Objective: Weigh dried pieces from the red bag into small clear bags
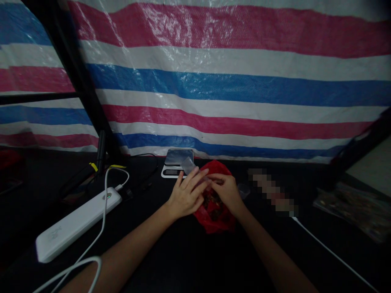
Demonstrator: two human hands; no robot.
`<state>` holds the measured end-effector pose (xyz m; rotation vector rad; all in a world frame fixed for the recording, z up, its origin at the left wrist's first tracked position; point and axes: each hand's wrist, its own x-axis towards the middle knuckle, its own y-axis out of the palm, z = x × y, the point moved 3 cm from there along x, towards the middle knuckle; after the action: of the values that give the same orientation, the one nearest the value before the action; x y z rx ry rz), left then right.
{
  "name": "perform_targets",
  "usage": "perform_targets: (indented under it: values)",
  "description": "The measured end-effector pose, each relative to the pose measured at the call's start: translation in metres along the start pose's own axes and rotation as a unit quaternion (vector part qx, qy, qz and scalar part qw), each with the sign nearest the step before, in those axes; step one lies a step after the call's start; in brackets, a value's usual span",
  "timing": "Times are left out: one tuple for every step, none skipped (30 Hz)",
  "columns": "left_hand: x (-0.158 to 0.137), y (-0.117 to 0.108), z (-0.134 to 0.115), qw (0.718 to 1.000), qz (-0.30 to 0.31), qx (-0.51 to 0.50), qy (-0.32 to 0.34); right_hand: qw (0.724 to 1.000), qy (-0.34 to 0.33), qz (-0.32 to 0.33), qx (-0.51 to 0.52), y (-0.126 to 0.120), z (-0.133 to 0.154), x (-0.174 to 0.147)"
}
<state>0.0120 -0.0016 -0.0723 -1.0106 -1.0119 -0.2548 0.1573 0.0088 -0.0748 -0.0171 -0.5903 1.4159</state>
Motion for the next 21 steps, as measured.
perform_targets:
  values:
    - [0.002,0.001,0.0,1.0,0.023,0.003,0.002,1.0,-0.009,0.017,-0.024,-0.001,0.0,0.0]
    - [0.004,0.002,0.001,0.999,0.047,0.006,0.001,0.998,-0.019,0.03,-0.059,-0.001,0.001,0.001]
    - [0.005,0.004,0.001,0.997,0.071,0.011,-0.001,0.994,-0.027,0.036,-0.102,-0.002,0.001,0.001]
    - [0.006,0.005,0.002,0.996,0.091,0.016,-0.003,0.988,-0.034,0.037,-0.146,-0.004,0.002,0.0]
    - [0.007,0.007,0.002,0.994,0.104,0.023,-0.004,0.981,-0.038,0.035,-0.186,-0.005,0.002,0.0]
    - [0.007,0.008,0.003,0.993,0.111,0.031,-0.003,0.974,-0.042,0.034,-0.219,-0.005,0.003,0.0]
    - [0.007,0.009,0.005,0.993,0.115,0.039,0.001,0.968,-0.048,0.037,-0.245,-0.006,0.004,-0.001]
    - [0.007,0.009,0.007,0.992,0.116,0.047,0.008,0.961,-0.053,0.04,-0.267,-0.005,0.004,-0.002]
    - [0.006,0.01,0.009,0.992,0.116,0.054,0.018,0.956,-0.058,0.046,-0.285,-0.005,0.005,-0.002]
    - [0.006,0.01,0.011,0.991,0.115,0.06,0.032,0.951,-0.062,0.05,-0.298,-0.004,0.005,-0.003]
    - [0.005,0.009,0.013,0.991,0.113,0.064,0.045,0.949,-0.064,0.051,-0.306,-0.003,0.006,-0.003]
    - [0.005,0.008,0.015,0.99,0.11,0.066,0.055,0.948,-0.066,0.048,-0.307,-0.002,0.006,-0.003]
    - [0.005,0.007,0.018,0.99,0.107,0.068,0.061,0.95,-0.069,0.044,-0.301,-0.002,0.007,-0.003]
    - [0.005,0.006,0.02,0.99,0.103,0.067,0.063,0.954,-0.071,0.04,-0.288,-0.001,0.007,-0.003]
    - [0.004,0.005,0.022,0.991,0.102,0.066,0.06,0.959,-0.073,0.04,-0.271,0.0,0.007,-0.003]
    - [0.004,0.005,0.023,0.991,0.1,0.064,0.055,0.964,-0.074,0.043,-0.253,0.001,0.007,-0.003]
    - [0.004,0.005,0.024,0.992,0.1,0.061,0.049,0.968,-0.074,0.047,-0.237,0.002,0.007,-0.003]
    - [0.003,0.005,0.025,0.992,0.102,0.058,0.043,0.97,-0.073,0.05,-0.225,0.002,0.007,-0.003]
    - [0.003,0.006,0.025,0.992,0.104,0.055,0.037,0.973,-0.07,0.049,-0.216,0.003,0.006,-0.004]
    - [0.002,0.007,0.025,0.992,0.107,0.052,0.03,0.975,-0.067,0.044,-0.208,0.003,0.006,-0.003]
    - [0.002,0.008,0.025,0.992,0.111,0.048,0.021,0.978,-0.062,0.034,-0.198,0.003,0.006,-0.003]
